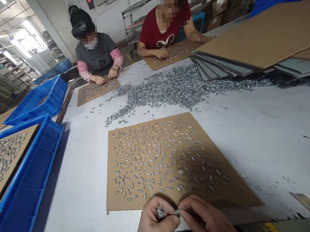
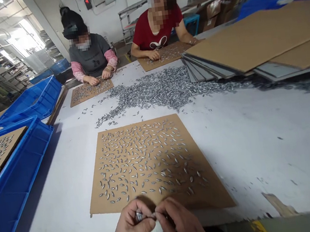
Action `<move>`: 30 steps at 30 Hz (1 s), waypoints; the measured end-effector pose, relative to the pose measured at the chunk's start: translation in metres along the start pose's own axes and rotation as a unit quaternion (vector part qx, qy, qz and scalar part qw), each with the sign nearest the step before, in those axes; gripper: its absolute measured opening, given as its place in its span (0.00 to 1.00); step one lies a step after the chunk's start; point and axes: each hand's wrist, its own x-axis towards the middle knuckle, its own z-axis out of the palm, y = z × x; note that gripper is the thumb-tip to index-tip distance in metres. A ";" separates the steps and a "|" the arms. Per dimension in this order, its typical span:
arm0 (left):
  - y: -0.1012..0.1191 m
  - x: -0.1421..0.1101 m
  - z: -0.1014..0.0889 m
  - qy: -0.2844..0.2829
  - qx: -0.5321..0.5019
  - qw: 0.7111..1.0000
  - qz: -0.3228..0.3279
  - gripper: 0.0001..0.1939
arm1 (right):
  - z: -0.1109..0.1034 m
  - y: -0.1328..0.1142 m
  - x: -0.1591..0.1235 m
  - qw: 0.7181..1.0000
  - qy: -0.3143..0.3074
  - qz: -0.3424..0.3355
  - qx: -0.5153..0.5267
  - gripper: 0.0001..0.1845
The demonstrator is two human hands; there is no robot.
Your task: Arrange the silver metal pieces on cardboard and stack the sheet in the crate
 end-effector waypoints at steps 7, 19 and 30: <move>-0.017 -0.013 -0.019 -0.052 -0.149 0.985 -0.073 0.18 | 0.000 0.014 0.026 0.984 0.083 0.001 -0.159 0.21; -0.035 -0.004 -0.025 -0.076 -0.083 0.992 -0.054 0.26 | 0.030 0.010 0.053 0.968 -0.007 0.053 -0.246 0.17; -0.012 -0.009 -0.017 -0.063 -0.012 0.998 -0.029 0.26 | 0.006 -0.006 -0.011 0.999 -0.043 -0.005 0.002 0.12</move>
